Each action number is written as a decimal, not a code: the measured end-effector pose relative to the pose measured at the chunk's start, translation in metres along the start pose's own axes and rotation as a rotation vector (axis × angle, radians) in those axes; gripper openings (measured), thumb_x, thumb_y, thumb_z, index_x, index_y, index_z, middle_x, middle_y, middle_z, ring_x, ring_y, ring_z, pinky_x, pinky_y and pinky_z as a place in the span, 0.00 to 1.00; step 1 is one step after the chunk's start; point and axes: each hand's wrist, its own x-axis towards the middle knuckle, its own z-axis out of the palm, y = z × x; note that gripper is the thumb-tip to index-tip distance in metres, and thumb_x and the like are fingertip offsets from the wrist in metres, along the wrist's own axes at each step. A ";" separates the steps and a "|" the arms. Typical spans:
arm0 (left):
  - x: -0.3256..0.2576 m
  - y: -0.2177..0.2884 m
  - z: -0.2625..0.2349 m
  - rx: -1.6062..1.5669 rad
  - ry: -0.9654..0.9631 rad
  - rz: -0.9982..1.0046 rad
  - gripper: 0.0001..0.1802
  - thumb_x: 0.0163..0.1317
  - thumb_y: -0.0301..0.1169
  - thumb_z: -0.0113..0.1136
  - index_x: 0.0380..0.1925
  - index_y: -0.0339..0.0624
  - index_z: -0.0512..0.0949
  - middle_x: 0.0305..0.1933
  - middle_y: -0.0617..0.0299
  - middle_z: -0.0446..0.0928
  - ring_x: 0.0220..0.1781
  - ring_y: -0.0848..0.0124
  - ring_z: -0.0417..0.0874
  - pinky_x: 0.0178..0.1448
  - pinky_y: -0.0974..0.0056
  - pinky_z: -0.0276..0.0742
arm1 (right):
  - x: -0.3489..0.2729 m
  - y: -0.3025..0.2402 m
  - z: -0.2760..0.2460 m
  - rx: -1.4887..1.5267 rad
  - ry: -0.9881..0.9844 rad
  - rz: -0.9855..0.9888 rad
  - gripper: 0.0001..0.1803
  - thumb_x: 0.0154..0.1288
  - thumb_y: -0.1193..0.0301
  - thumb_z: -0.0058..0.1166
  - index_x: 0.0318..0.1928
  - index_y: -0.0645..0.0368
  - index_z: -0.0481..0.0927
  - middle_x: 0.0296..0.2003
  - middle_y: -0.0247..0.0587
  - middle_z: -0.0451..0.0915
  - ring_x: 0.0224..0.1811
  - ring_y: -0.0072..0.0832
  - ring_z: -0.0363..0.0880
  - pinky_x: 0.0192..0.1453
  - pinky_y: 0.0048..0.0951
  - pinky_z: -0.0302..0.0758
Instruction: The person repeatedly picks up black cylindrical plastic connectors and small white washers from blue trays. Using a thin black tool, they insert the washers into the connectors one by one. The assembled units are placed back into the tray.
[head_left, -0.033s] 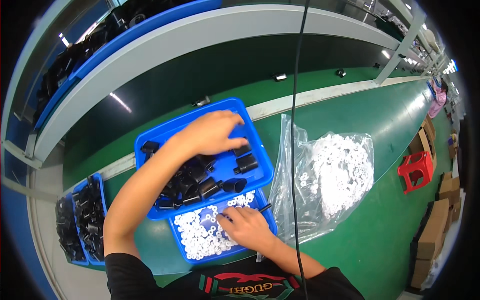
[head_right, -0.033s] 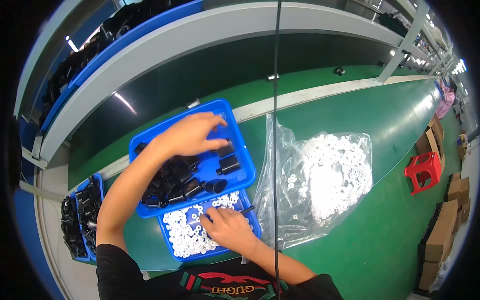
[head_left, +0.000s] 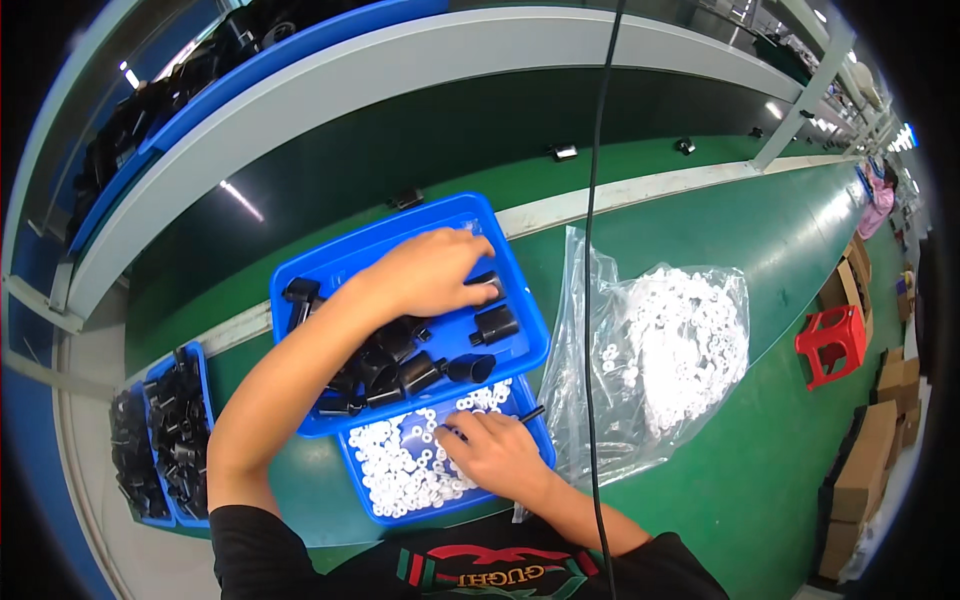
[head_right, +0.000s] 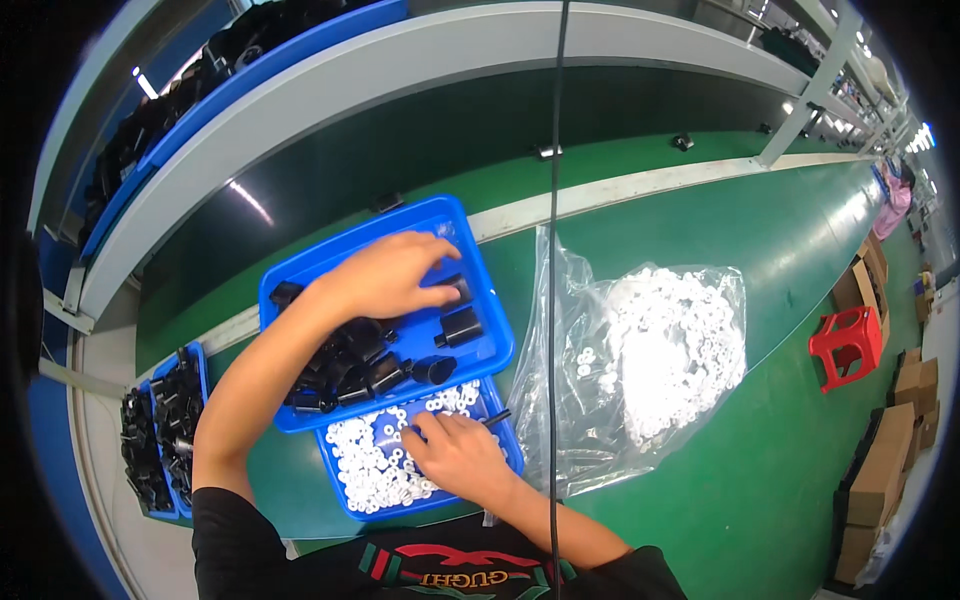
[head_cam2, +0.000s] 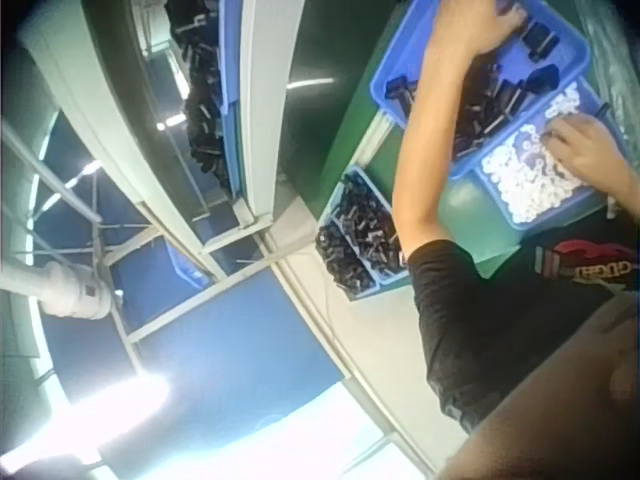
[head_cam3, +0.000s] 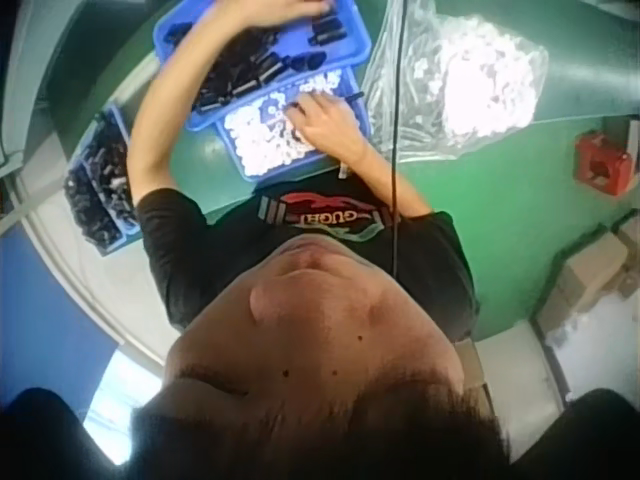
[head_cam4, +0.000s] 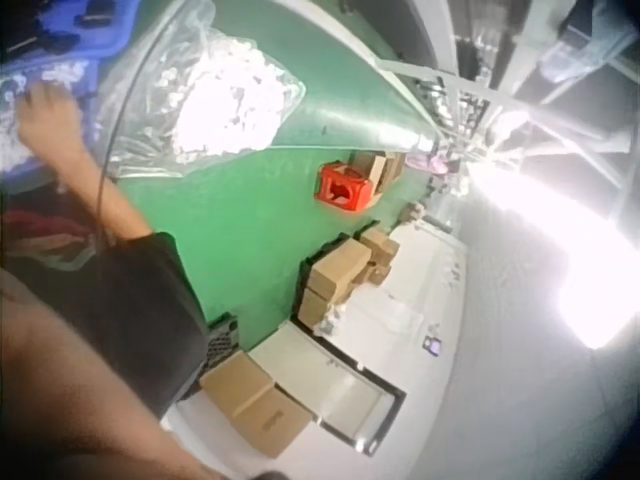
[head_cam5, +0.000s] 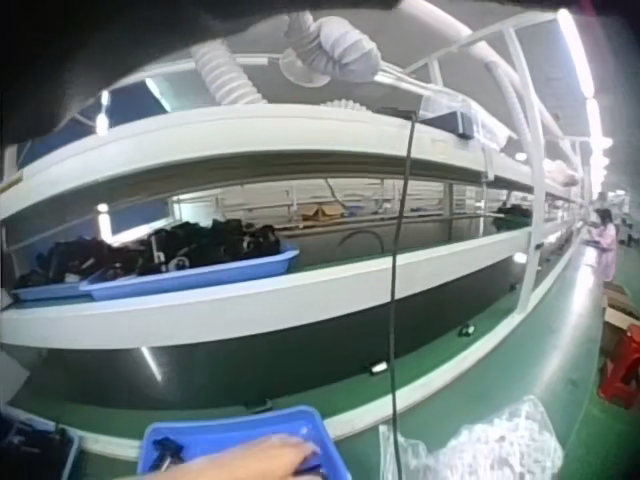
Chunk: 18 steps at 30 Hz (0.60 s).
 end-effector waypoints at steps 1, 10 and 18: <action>-0.005 -0.001 0.008 -0.007 -0.013 -0.021 0.27 0.60 0.43 0.65 0.54 0.36 0.77 0.51 0.46 0.79 0.58 0.50 0.79 0.61 0.52 0.74 | 0.001 -0.002 0.000 0.012 0.015 -0.011 0.11 0.49 0.72 0.58 0.36 0.57 0.78 0.35 0.38 0.77 0.29 0.28 0.79 0.32 0.28 0.78; -0.059 0.017 -0.001 -0.233 0.221 -0.154 0.16 0.54 0.21 0.65 0.44 0.36 0.76 0.52 0.51 0.75 0.54 0.57 0.80 0.59 0.57 0.76 | 0.005 0.000 -0.008 0.029 -0.043 -0.079 0.13 0.51 0.73 0.58 0.41 0.58 0.79 0.39 0.36 0.78 0.27 0.26 0.78 0.30 0.28 0.77; -0.187 0.047 0.042 -1.052 0.494 -0.050 0.23 0.53 0.13 0.57 0.42 0.46 0.59 0.45 0.46 0.76 0.44 0.64 0.81 0.51 0.60 0.78 | 0.010 -0.004 -0.002 0.059 -0.066 -0.077 0.14 0.51 0.73 0.61 0.41 0.56 0.84 0.37 0.35 0.76 0.27 0.26 0.78 0.28 0.28 0.76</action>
